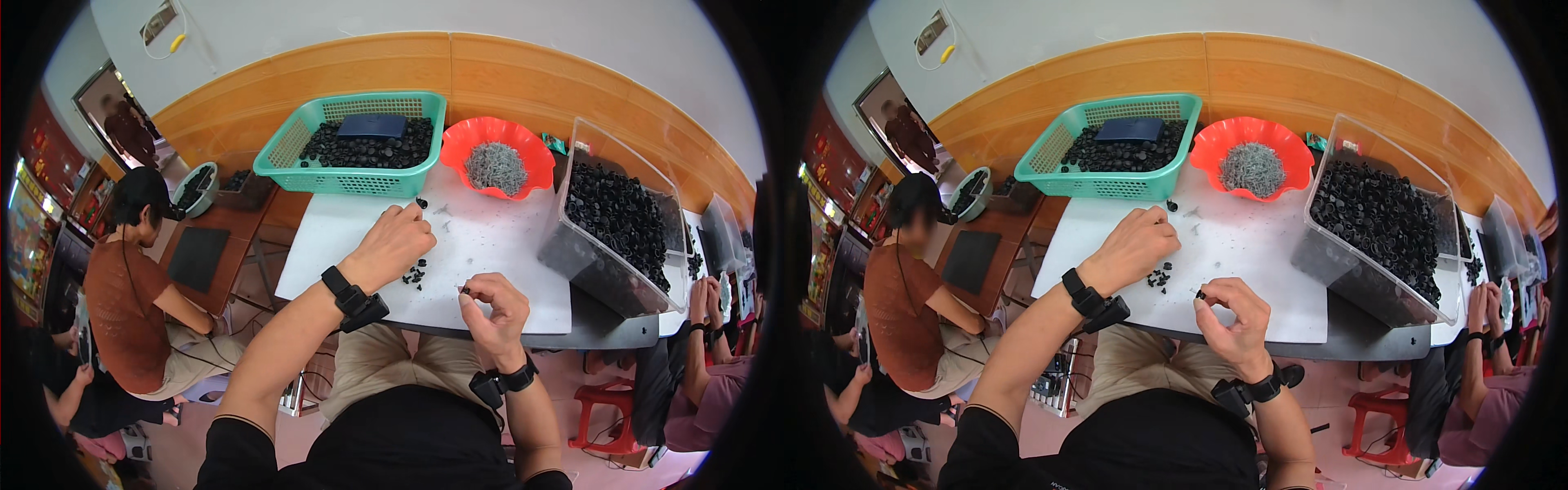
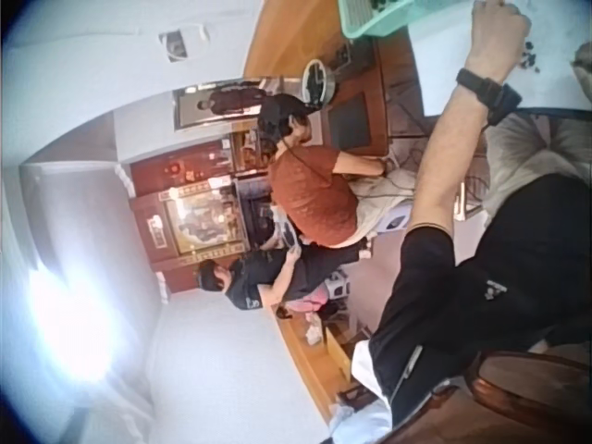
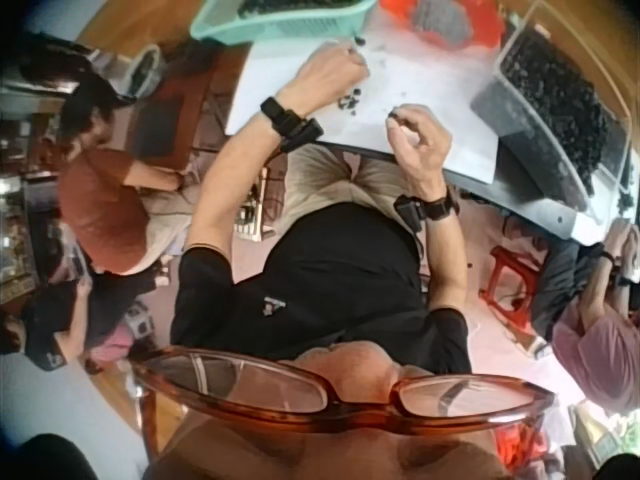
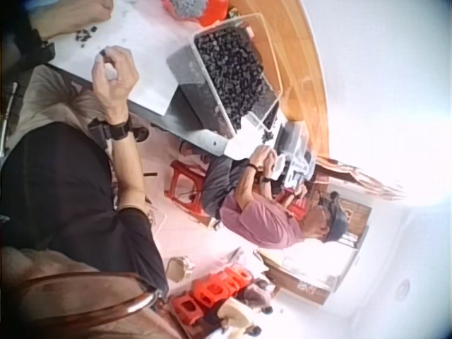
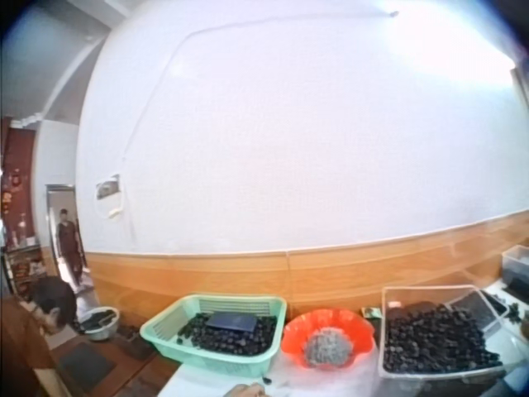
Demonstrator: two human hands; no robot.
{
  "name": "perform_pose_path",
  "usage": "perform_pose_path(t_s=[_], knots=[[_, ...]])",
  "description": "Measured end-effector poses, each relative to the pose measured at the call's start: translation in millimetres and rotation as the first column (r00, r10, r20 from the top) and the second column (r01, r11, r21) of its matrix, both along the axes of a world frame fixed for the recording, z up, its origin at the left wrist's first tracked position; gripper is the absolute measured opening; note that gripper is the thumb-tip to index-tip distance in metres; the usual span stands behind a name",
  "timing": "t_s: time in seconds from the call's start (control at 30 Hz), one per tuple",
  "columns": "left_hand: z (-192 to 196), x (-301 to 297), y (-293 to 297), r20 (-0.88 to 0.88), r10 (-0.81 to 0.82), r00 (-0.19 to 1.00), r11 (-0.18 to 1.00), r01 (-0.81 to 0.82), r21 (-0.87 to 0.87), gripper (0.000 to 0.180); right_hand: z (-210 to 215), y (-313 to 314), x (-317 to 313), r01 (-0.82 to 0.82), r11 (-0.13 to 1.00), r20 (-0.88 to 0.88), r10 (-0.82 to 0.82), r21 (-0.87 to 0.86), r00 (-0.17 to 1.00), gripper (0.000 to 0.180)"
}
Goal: Assembling small black plastic components by hand at a workstation.
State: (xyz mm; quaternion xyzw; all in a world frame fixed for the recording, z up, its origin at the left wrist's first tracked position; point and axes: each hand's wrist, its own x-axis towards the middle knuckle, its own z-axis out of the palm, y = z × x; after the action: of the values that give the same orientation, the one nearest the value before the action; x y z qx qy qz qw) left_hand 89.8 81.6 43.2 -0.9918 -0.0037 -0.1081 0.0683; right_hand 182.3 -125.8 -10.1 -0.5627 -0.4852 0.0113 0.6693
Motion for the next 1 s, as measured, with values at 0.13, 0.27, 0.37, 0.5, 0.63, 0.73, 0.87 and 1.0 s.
perform_pose_path(t_s=[0.13,0.27,0.37,0.5,0.63,0.73,0.87,1.0], knots=[[3.0,1.8,2.9,-0.070,0.003,0.998,1.000,-0.002,0.015,0.022,-0.1,0.4,0.3,-0.018,1.000,-0.019,0.018,0.010,1.000,0.017],[-7.9,-6.5,9.3,0.114,-0.031,0.993,0.966,0.059,-0.251,0.018,1.5,-0.8,1.5,-0.018,1.000,-0.006,0.018,0.002,1.000,0.018],[-6.0,-15.1,6.2,0.192,0.029,0.981,0.889,0.063,-0.453,0.016,-0.6,-0.8,0.3,-0.034,0.999,-0.053,0.035,0.016,0.998,0.018],[-3.4,-28.7,-1.8,0.257,0.176,0.950,0.781,0.025,-0.624,0.016,0.8,-1.7,-1.2,-0.071,0.997,-0.135,0.072,0.018,0.988,0.015],[-5.3,-35.4,-4.6,0.286,0.296,0.911,0.706,-0.007,-0.709,0.014,0.0,-2.4,-1.5,-0.087,0.996,-0.188,0.087,0.010,0.978,0.015],[-11.5,-38.8,-1.1,0.299,0.297,0.907,0.717,-0.005,-0.697,0.013,0.3,-2.6,-2.0,-0.090,0.996,-0.209,0.090,0.008,0.974,0.015],[-15.3,-42.1,1.8,0.304,0.300,0.904,0.722,-0.007,-0.692,0.013,-3.2,-1.7,-1.7,-0.097,0.995,-0.249,0.099,0.021,0.963,0.017],[-18.2,-44.3,1.1,0.343,0.310,0.887,0.744,-0.002,-0.668,0.014,-3.5,-1.3,-1.6,-0.094,0.995,-0.245,0.096,0.019,0.965,0.017]])
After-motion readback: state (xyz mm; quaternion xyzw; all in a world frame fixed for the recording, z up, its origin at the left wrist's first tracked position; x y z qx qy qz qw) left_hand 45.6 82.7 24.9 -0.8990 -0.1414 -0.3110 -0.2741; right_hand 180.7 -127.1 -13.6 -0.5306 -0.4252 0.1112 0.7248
